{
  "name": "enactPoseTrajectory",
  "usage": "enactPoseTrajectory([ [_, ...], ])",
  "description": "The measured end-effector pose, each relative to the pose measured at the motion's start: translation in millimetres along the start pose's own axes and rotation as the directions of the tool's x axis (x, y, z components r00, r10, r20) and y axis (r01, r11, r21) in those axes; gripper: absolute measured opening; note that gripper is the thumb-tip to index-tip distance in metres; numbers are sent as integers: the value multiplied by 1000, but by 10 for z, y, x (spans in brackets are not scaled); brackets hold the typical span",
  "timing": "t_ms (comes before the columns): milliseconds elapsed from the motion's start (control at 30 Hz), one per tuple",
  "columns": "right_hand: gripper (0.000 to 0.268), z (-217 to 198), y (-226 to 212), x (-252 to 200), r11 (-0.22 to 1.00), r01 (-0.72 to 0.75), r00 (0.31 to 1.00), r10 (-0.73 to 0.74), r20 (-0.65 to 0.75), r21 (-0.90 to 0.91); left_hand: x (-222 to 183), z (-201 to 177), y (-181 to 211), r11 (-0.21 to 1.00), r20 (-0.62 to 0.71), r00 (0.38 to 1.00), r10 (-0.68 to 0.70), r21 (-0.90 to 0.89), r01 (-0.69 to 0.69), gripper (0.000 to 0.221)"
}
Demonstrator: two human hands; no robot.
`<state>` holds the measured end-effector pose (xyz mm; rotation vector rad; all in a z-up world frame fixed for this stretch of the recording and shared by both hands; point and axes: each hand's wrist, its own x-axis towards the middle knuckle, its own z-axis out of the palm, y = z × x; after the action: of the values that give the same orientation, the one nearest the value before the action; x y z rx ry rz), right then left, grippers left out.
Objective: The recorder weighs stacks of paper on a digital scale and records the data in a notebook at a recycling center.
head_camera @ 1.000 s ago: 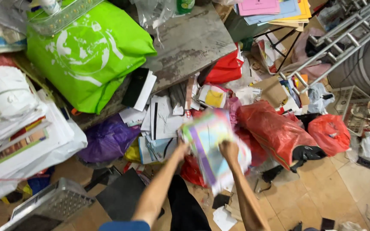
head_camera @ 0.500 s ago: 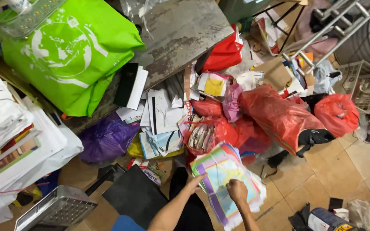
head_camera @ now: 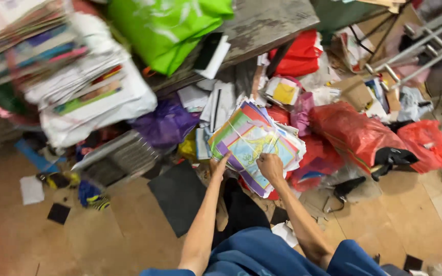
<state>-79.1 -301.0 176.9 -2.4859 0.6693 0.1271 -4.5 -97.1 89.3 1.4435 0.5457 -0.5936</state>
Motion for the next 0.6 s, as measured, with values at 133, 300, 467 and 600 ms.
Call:
enactPoseTrajectory([
  [133,19,151,-483,-576,971,240,969,-238,58,-22,-824,-777,-95,952,-188,955,231,-158,-262,60],
  [300,19,651,-994,-1422,898,441,875,-432,218,10,-1764,-1864,-523,999,-406,914,-5,-31,-8,54],
  [467,22,1594,-1125,-2014,816,574,689,-436,579,-67,-2203,-2811,-1885,967,-565,818,-109,-252,-46,52],
  [600,19,2326,-1180,-2334,676,735,491,-480,727,-50,-2857,-3066,-2310,862,-562,763,-319,-507,-13,51],
])
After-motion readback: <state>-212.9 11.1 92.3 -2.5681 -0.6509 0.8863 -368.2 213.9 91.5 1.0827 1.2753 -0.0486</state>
